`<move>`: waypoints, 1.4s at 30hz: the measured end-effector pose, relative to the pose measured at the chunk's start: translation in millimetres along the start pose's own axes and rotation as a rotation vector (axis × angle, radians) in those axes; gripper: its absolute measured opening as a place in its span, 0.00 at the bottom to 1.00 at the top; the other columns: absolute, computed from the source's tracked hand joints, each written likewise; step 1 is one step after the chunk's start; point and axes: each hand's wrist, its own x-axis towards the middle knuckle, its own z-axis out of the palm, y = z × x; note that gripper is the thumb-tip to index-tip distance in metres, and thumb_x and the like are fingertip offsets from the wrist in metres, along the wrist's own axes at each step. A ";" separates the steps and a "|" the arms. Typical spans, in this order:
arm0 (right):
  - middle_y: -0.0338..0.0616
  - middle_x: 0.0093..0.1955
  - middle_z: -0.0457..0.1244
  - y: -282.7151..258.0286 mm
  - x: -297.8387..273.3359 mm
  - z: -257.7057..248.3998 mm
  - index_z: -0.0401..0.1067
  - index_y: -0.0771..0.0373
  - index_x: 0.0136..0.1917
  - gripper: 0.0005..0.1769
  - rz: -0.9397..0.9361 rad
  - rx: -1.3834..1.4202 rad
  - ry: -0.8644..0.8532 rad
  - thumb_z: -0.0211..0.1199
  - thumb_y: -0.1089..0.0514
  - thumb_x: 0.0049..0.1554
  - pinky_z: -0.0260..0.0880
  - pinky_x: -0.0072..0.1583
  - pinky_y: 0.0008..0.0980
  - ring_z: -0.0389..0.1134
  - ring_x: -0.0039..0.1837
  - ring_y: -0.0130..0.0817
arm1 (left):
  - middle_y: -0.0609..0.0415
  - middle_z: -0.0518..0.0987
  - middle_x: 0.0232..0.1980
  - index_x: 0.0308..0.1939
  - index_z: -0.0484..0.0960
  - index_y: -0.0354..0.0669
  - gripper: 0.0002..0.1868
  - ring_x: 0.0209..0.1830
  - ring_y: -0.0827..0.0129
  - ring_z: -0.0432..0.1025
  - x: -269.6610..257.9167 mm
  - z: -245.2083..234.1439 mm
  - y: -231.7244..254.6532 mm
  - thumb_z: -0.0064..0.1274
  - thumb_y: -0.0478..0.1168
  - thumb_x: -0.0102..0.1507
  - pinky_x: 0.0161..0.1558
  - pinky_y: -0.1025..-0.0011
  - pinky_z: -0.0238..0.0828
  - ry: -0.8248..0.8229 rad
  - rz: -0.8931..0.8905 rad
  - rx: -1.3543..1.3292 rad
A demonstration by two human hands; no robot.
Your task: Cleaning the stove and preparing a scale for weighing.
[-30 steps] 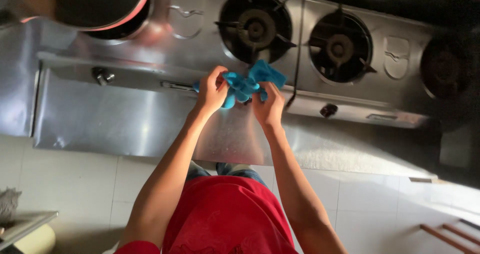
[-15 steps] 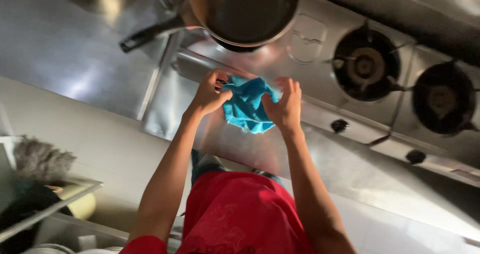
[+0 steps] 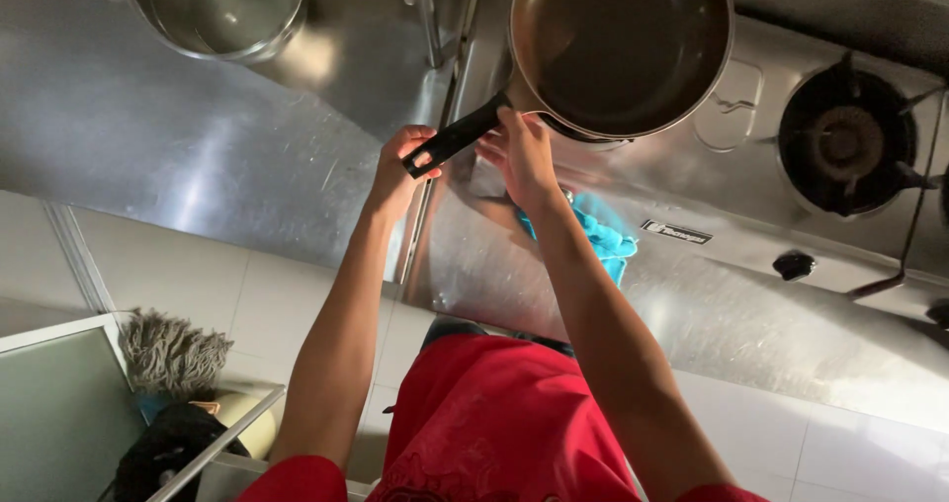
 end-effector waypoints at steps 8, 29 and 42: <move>0.56 0.52 0.69 -5.5 -5.2 46.9 0.67 0.67 0.50 0.08 -0.086 0.427 0.005 0.55 0.59 0.63 0.78 0.55 0.54 0.74 0.54 0.52 | 0.54 0.81 0.47 0.55 0.77 0.42 0.13 0.41 0.68 0.78 2.5 14.4 49.7 0.52 0.37 0.67 0.42 0.69 0.77 -0.236 -0.142 -0.174; 0.50 0.59 0.64 -82.0 -186.8 -122.0 0.58 0.51 0.65 0.20 -0.013 0.064 -0.065 0.54 0.47 0.62 0.75 0.54 0.51 0.70 0.57 0.49 | 0.60 0.78 0.35 0.50 0.81 0.41 0.19 0.28 0.78 0.70 -22.9 222.5 -1.8 0.63 0.50 0.64 0.28 0.77 0.63 -0.303 -0.276 0.017; 0.36 0.74 0.58 -55.7 -217.7 -223.4 0.49 0.48 0.85 0.43 -0.516 0.346 -0.267 0.62 0.60 0.62 0.62 0.76 0.57 0.61 0.80 0.46 | 0.52 0.85 0.43 0.45 0.82 0.35 0.18 0.26 0.76 0.73 -46.9 350.3 -27.7 0.58 0.50 0.66 0.23 0.74 0.67 -0.189 -0.212 0.001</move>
